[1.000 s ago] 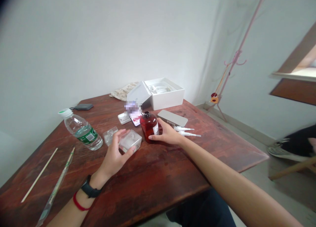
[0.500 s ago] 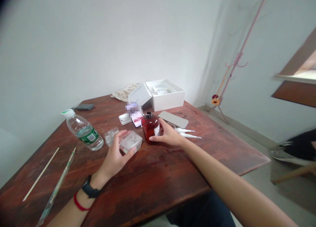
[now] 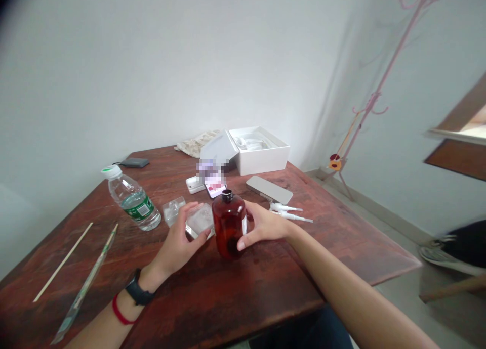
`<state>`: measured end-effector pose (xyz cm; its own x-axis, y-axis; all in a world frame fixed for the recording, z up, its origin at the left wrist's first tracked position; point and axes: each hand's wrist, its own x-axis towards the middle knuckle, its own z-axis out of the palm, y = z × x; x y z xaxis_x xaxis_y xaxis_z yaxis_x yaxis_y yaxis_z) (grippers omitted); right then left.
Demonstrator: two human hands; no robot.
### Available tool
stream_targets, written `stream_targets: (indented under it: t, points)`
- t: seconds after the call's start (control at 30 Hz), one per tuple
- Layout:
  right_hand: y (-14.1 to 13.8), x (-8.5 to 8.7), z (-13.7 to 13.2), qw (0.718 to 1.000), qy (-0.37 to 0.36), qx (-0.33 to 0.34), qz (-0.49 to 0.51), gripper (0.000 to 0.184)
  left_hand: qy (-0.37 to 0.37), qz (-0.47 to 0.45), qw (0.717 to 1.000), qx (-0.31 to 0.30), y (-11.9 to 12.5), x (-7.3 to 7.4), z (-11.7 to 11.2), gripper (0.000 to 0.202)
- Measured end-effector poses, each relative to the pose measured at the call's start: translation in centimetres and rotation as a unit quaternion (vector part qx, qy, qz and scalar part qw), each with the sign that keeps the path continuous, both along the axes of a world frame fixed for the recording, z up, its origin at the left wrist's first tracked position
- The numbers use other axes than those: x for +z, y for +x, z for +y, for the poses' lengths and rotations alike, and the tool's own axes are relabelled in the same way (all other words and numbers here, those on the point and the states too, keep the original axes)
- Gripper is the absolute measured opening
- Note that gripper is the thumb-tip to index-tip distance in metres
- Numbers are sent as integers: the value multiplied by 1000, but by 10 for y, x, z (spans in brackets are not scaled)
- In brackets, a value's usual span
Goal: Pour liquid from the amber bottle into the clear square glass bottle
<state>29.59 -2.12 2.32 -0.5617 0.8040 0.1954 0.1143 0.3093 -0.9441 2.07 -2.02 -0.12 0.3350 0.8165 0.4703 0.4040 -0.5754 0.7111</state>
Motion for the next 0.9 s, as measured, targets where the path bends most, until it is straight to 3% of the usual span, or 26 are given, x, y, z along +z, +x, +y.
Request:
stream_targets:
  t: [0.1, 0.5, 0.77, 0.9]
  points:
    - [-10, 1, -6, 999, -16, 52, 1, 95, -3, 0, 1000, -4, 0, 1, 0, 59]
    - [-36, -9, -21, 994, -58, 91, -16, 98, -46, -53, 997, 7, 3, -6, 1, 72]
    - [-17, -11, -16, 996, -77, 54, 2, 99, 13, -119, 991, 52, 3, 6, -3, 62]
    - [1, -18, -4, 999, -50, -19, 2, 93, 54, -157, 982, 89, 2, 9, -5, 59]
